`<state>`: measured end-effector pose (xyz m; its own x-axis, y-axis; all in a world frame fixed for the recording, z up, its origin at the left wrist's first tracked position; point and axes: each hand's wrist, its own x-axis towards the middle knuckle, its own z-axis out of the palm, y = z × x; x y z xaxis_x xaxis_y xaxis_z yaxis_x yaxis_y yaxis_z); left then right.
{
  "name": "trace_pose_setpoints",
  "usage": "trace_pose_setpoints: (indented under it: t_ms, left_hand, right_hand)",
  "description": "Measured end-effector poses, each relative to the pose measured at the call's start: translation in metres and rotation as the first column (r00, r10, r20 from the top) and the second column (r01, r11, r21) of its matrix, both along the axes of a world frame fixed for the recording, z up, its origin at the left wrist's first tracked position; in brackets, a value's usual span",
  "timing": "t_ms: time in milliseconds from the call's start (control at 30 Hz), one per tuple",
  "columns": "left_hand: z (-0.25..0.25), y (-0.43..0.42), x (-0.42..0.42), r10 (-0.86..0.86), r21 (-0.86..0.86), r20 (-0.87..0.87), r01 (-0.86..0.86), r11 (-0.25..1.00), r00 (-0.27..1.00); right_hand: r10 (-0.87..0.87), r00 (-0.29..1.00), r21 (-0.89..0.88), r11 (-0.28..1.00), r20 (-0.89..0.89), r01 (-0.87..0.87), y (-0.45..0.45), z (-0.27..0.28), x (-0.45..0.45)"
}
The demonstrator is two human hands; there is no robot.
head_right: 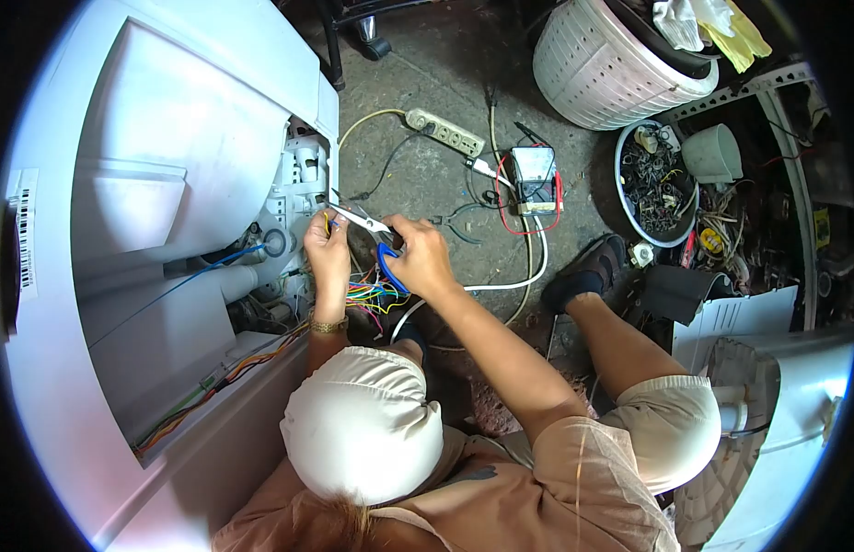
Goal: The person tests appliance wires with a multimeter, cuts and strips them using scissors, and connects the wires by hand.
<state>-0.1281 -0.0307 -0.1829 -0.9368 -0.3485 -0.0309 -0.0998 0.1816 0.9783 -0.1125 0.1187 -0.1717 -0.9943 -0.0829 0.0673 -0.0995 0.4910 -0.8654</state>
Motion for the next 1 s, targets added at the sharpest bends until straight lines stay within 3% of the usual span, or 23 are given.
trace_pose_setpoints:
  t_ms: [167,267,367,400,500,533,633,767,800,833,867,933,1000]
  left_hand:
    - [-0.001,0.003,0.000,0.007,-0.008,-0.025,-0.007,1.000,1.000]
    - [0.002,0.001,0.000,-0.084,-0.245,0.017,0.086,0.966,0.996]
    - [0.010,-0.012,-0.003,-0.257,-0.105,0.288,0.298,0.949,0.922]
    - [0.012,-0.012,-0.004,-0.283,-0.164,0.225,0.323,0.932,0.932]
    - [0.018,-0.007,-0.003,-0.386,-0.134,0.020,0.386,0.913,0.922]
    - [0.015,-0.008,-0.002,-0.394,-0.019,0.055,0.395,0.918,0.918]
    - [0.006,-0.002,-0.004,-0.309,0.242,-0.081,0.319,0.916,0.948]
    - [0.008,-0.007,-0.005,-0.325,0.084,-0.059,0.329,0.940,0.944]
    - [0.013,-0.001,-0.001,-0.159,-0.091,-0.004,0.158,0.983,0.987]
    - [0.010,0.004,-0.002,-0.088,-0.141,-0.031,0.082,0.987,0.996]
    - [0.004,0.004,0.001,-0.115,-0.140,-0.044,0.108,0.984,0.992]
    - [-0.019,0.000,0.001,-0.190,-0.126,-0.132,0.174,0.977,0.973]
    - [-0.012,-0.002,0.005,-0.110,0.094,-0.051,0.114,0.989,0.993]
  right_hand:
    - [-0.027,1.000,0.005,1.000,0.012,0.027,0.000,0.001,0.000]
    - [-0.022,0.998,0.029,0.999,-0.050,0.024,0.002,-0.002,-0.001]
    - [-0.023,0.997,0.030,0.999,-0.078,0.025,0.005,-0.007,-0.002]
    - [-0.023,0.997,0.027,0.999,-0.080,0.026,0.006,-0.008,-0.001]
    - [-0.053,0.997,-0.106,0.993,0.061,0.059,0.003,-0.009,0.001]
    - [-0.057,0.989,-0.189,0.979,0.135,0.082,-0.001,-0.009,0.003]
    - [-0.037,0.960,-0.360,0.923,0.276,0.139,-0.008,-0.008,0.010]
    - [-0.005,0.970,-0.360,0.928,0.243,0.095,-0.006,-0.009,0.007]
    - [-0.073,0.943,-0.546,0.800,0.324,0.249,-0.010,-0.011,0.005]
    - [-0.110,0.904,-0.687,0.614,0.414,0.389,-0.014,-0.013,0.001]
    - [-0.106,0.878,-0.649,0.633,0.467,0.422,-0.008,-0.008,-0.007]
    - [-0.132,0.942,-0.428,0.865,0.307,0.261,0.002,-0.004,-0.019]
    - [-0.154,0.974,-0.087,0.982,0.165,0.170,0.010,-0.022,-0.011]
